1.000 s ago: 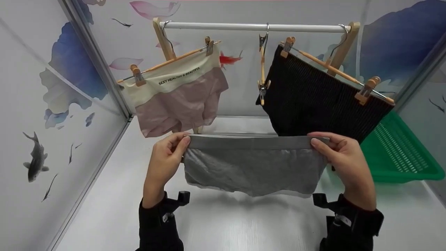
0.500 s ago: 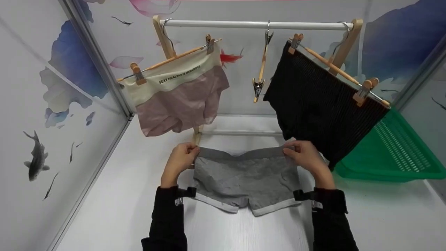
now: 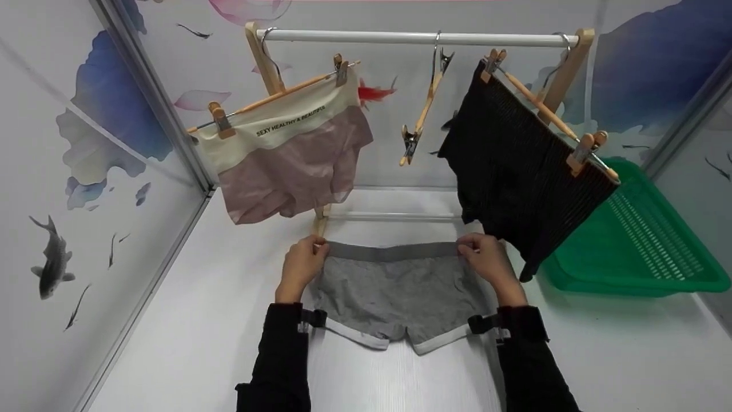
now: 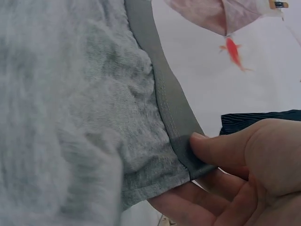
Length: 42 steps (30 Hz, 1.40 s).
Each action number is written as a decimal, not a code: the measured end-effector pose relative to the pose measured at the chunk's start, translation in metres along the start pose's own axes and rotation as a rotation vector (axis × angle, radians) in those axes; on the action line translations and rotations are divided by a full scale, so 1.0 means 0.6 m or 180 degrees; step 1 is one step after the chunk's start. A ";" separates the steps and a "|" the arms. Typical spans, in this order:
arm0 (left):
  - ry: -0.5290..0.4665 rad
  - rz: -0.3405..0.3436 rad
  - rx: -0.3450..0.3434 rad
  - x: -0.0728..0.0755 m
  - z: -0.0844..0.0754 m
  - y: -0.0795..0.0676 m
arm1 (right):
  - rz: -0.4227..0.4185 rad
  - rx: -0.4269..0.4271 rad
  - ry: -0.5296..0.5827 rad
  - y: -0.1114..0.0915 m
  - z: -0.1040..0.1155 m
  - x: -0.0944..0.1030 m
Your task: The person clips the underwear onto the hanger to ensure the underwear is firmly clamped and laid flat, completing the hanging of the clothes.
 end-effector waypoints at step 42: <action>0.0737 0.2282 -0.0285 -0.078 -0.082 -0.076 | 0.2251 -0.0190 -0.0987 -0.072 0.061 -0.085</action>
Point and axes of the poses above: each hand's wrist, its own y-axis towards the middle knuckle, its own x-axis out of the back of the hand, z = x × y, the point moved 4 cm from there along y, towards the middle knuckle, and after that the axes turned 1 degree about -x, right-handed, at the moved point
